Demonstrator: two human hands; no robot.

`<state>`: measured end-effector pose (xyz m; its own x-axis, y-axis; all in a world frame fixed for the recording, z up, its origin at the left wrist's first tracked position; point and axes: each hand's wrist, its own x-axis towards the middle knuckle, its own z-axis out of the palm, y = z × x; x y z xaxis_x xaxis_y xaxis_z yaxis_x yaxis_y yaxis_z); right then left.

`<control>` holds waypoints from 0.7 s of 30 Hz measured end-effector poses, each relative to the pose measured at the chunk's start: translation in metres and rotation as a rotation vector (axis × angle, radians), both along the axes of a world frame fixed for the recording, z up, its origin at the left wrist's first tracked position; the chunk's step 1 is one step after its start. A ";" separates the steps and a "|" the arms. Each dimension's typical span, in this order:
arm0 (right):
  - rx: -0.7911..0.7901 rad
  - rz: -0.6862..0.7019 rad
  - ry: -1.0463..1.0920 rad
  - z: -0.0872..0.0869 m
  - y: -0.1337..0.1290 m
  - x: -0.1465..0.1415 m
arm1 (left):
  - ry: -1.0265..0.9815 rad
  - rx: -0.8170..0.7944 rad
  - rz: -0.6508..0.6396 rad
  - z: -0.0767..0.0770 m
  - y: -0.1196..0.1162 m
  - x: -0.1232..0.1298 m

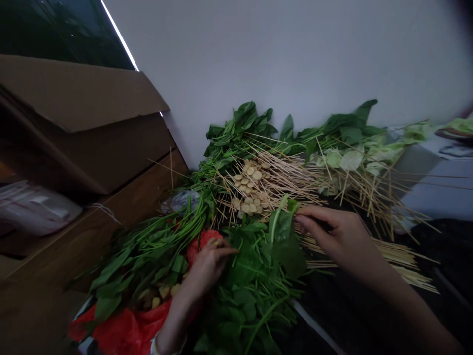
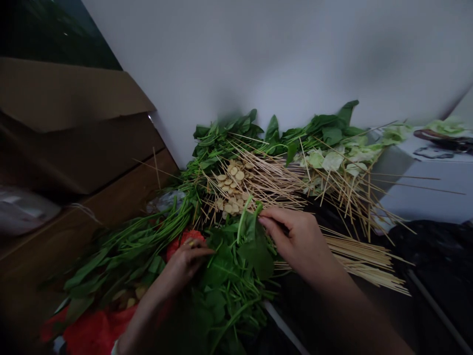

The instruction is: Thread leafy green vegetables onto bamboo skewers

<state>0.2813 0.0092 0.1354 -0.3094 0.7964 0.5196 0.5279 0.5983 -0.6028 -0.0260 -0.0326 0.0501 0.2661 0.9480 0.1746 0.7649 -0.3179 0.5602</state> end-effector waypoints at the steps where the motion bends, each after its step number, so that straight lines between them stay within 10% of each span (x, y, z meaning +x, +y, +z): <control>1: -0.006 0.006 -0.005 -0.001 0.000 -0.001 | 0.047 -0.011 -0.031 -0.001 0.000 0.002; 6: -0.036 0.033 -0.011 -0.003 0.000 -0.003 | -0.045 -0.060 -0.027 0.000 0.001 0.008; 14: -0.040 0.040 -0.004 -0.003 -0.003 -0.008 | 0.008 -0.089 0.353 0.005 0.019 0.027; 21: -0.041 0.051 0.007 -0.004 -0.002 -0.007 | -0.061 -0.220 0.337 -0.009 0.027 0.023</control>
